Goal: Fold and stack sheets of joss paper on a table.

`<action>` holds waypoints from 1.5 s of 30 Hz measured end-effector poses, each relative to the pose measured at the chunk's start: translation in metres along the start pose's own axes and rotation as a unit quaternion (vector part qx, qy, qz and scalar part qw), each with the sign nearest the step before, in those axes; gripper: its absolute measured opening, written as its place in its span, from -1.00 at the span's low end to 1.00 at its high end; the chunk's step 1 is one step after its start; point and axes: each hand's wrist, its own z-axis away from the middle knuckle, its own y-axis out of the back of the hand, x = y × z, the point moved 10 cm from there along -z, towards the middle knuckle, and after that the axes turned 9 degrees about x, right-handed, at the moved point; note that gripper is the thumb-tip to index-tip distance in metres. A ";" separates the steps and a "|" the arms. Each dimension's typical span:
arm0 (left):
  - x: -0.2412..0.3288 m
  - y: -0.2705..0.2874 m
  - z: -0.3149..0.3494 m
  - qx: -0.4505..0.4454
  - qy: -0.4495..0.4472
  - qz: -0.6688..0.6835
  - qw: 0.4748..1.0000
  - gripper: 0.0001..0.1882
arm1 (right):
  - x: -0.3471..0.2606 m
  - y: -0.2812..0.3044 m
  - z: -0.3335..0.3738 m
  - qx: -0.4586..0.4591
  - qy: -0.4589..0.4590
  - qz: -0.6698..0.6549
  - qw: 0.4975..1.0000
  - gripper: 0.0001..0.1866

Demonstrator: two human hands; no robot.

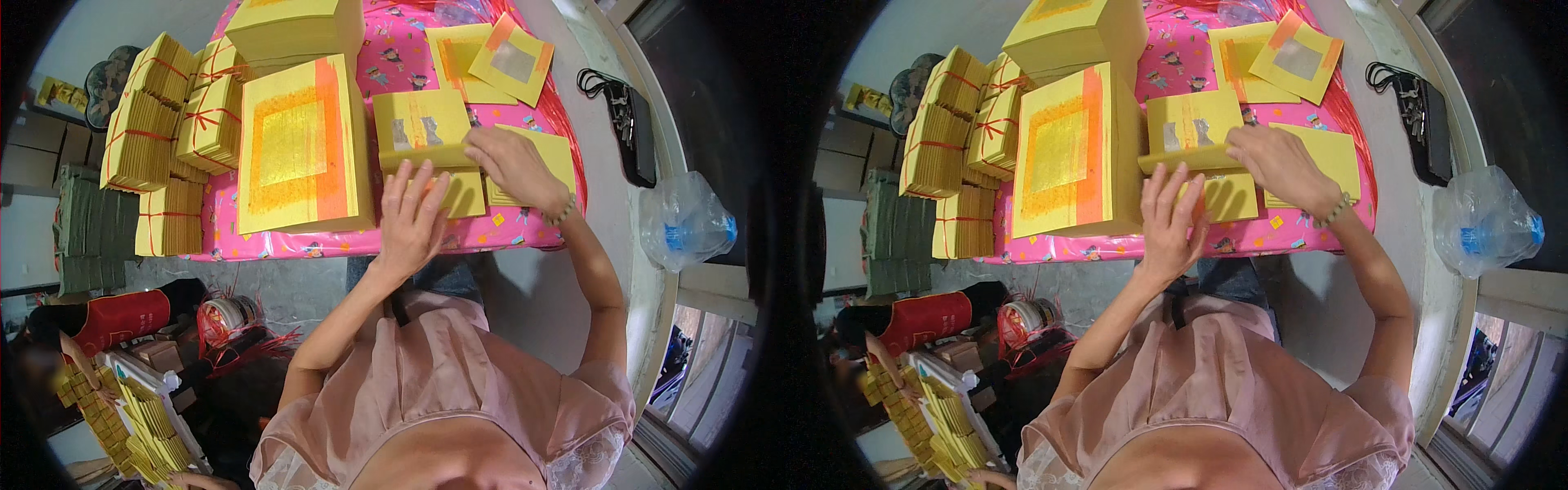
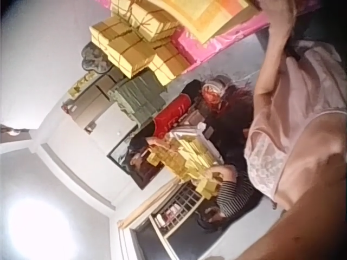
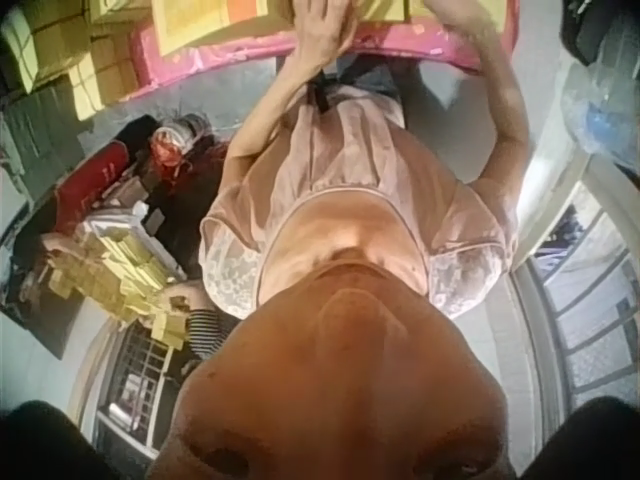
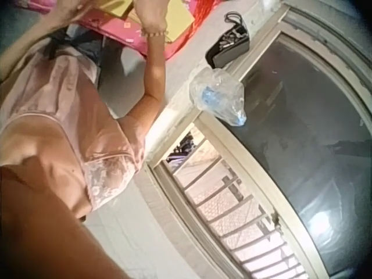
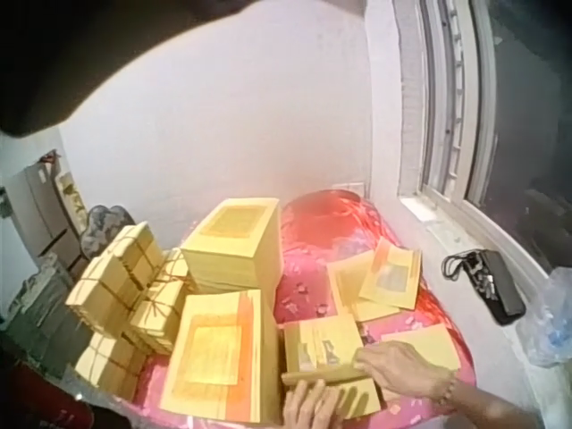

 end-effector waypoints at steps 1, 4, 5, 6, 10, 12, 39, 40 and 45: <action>0.001 -0.006 -0.002 -0.024 -0.005 0.018 1.000 -0.30 | 0.009 0.002 -0.009 0.003 -0.030 -0.010 0.999 -0.81; -0.007 -0.029 -0.011 -0.056 0.024 0.034 0.998 -0.26 | 0.036 -0.008 -0.036 0.010 -0.047 -0.004 0.999 -0.77; -0.012 -0.039 -0.011 -0.071 0.021 0.020 0.997 -0.22 | 0.045 -0.014 -0.044 0.012 -0.046 -0.002 0.999 -0.77; -0.015 -0.045 -0.013 -0.070 0.020 0.019 0.997 -0.22 | 0.055 -0.022 -0.052 0.015 -0.041 0.000 0.999 -0.76; -0.035 -0.068 -0.021 -0.102 0.042 -0.032 0.993 -0.19 | 0.088 -0.052 -0.077 -0.011 -0.066 0.025 0.997 -0.71; -0.041 -0.077 -0.024 -0.113 0.037 -0.053 0.992 -0.18 | 0.101 -0.064 -0.084 -0.027 -0.077 0.041 0.996 -0.71; -0.064 -0.095 -0.024 -0.121 0.079 -0.048 0.988 -0.23 | 0.087 -0.118 -0.108 -0.101 -0.081 0.033 0.991 -0.70; -0.064 -0.095 -0.025 -0.122 0.078 -0.047 0.988 -0.23 | 0.089 -0.118 -0.108 -0.104 -0.090 0.033 0.990 -0.70; -0.063 -0.096 -0.025 -0.126 0.083 -0.043 0.988 -0.24 | 0.086 -0.118 -0.108 -0.077 -0.044 0.043 0.995 -0.71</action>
